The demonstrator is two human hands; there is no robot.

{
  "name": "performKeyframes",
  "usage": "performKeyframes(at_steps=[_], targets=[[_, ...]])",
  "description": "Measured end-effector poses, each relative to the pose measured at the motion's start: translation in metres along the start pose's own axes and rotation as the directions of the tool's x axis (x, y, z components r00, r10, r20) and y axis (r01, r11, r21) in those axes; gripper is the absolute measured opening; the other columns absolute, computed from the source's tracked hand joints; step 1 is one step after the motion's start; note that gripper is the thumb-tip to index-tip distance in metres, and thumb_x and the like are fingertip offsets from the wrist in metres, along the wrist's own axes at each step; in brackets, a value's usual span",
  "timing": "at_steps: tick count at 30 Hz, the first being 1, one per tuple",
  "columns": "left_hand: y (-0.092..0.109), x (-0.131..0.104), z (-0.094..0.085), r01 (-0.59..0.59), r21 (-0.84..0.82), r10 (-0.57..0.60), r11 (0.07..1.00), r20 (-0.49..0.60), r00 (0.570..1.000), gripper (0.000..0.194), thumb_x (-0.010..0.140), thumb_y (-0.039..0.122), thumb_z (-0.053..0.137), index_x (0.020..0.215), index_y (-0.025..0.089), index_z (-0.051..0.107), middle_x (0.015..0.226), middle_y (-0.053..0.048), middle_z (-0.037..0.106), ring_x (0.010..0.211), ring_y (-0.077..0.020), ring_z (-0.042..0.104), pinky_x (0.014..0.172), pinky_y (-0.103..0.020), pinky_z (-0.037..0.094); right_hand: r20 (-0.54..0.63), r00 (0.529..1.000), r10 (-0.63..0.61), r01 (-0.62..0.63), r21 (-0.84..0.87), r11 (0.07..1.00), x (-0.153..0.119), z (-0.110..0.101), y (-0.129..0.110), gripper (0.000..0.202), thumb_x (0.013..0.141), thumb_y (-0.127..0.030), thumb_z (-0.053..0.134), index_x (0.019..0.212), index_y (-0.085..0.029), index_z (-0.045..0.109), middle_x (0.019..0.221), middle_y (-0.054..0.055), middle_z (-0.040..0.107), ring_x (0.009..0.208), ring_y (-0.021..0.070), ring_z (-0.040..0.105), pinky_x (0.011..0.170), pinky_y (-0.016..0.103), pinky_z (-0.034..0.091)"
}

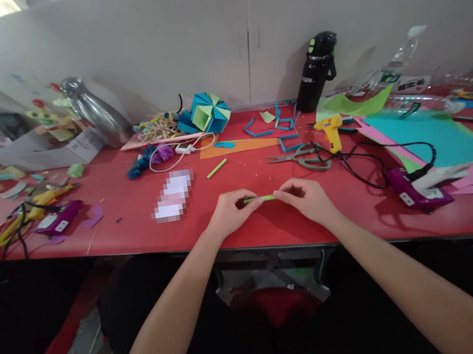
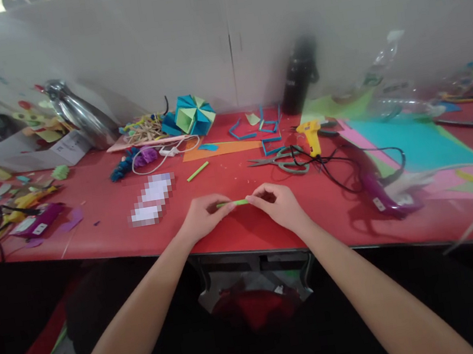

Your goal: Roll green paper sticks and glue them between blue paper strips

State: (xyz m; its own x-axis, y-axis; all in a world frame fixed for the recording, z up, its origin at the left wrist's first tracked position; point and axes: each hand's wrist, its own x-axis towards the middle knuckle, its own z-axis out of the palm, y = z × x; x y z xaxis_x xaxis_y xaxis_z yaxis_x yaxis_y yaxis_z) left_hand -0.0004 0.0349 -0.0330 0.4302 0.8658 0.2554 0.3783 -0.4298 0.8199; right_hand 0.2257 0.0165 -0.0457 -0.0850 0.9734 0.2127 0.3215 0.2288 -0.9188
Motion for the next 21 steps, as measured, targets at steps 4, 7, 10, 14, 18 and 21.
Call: performKeyframes(at_steps=[4, 7, 10, 14, 18, 21], targets=[[0.003, 0.001, 0.0, -0.032, 0.049, 0.03, 0.998, 0.049, 0.998, 0.026, 0.089, 0.043, 0.061, 0.087, 0.02, 0.073, 0.082, -0.003, 0.074, 0.073, -0.0153, 0.065, 0.067, -0.025, 0.048, 0.106, 0.993, -0.042, 0.048, -0.048, 0.998, -0.002, 0.001, -0.005, 0.028, 0.082, -0.05, 0.067, 0.086, -0.022, 0.071, 0.08, 0.003, 0.072, 0.071, 0.0181, 0.063, 0.065, 0.03, 0.048], [0.005, 0.001, -0.001, -0.06, 0.061, 0.055, 0.996, 0.076, 0.996, 0.022, 0.09, 0.039, 0.061, 0.089, 0.02, 0.073, 0.082, -0.002, 0.073, 0.073, -0.015, 0.064, 0.069, -0.025, 0.048, 0.19, 0.977, -0.097, 0.116, -0.093, 0.989, -0.003, 0.0, -0.008, 0.025, 0.087, -0.045, 0.063, 0.095, -0.024, 0.074, 0.091, 0.004, 0.074, 0.081, 0.0195, 0.066, 0.076, 0.032, 0.049], [0.003, 0.001, -0.001, -0.073, 0.052, 0.069, 0.996, 0.078, 0.995, 0.022, 0.091, 0.036, 0.058, 0.092, 0.02, 0.072, 0.087, -0.004, 0.073, 0.078, -0.0157, 0.066, 0.073, -0.026, 0.05, 0.195, 0.972, -0.131, 0.153, -0.099, 0.983, -0.003, -0.001, -0.007, 0.022, 0.09, -0.041, 0.06, 0.094, -0.024, 0.075, 0.091, 0.004, 0.074, 0.083, 0.0196, 0.066, 0.078, 0.033, 0.049], [-0.003, 0.0, 0.001, -0.025, 0.001, 0.025, 1.0, 0.07, 0.997, 0.026, 0.095, 0.034, 0.051, 0.101, 0.018, 0.071, 0.082, -0.004, 0.072, 0.066, -0.0131, 0.064, 0.066, -0.025, 0.052, 0.104, 0.99, -0.097, 0.104, -0.062, 0.993, -0.001, 0.0, -0.001, 0.023, 0.09, -0.04, 0.06, 0.098, -0.022, 0.073, 0.089, 0.005, 0.073, 0.078, 0.0192, 0.067, 0.074, 0.033, 0.052], [-0.014, 0.002, -0.008, -0.01, 0.056, 0.01, 0.998, -0.005, 1.0, 0.028, 0.096, 0.033, 0.049, 0.101, 0.018, 0.071, 0.078, -0.004, 0.073, 0.062, -0.0132, 0.065, 0.063, -0.025, 0.053, -0.057, 0.998, -0.03, 0.034, 0.074, 0.997, 0.001, -0.001, 0.003, 0.031, 0.09, -0.043, 0.058, 0.106, -0.019, 0.069, 0.093, 0.008, 0.073, 0.07, 0.0171, 0.066, 0.07, 0.033, 0.055], [-0.023, 0.007, -0.031, 0.056, 0.201, -0.01, 0.978, -0.223, 0.975, 0.03, 0.094, 0.039, 0.052, 0.105, 0.019, 0.072, 0.081, -0.005, 0.075, 0.07, -0.0171, 0.069, 0.069, -0.028, 0.055, -0.181, 0.983, 0.032, -0.005, 0.15, 0.989, 0.003, -0.002, 0.002, 0.033, 0.089, -0.044, 0.059, 0.105, -0.017, 0.068, 0.096, 0.01, 0.073, 0.069, 0.0162, 0.065, 0.069, 0.033, 0.056]])
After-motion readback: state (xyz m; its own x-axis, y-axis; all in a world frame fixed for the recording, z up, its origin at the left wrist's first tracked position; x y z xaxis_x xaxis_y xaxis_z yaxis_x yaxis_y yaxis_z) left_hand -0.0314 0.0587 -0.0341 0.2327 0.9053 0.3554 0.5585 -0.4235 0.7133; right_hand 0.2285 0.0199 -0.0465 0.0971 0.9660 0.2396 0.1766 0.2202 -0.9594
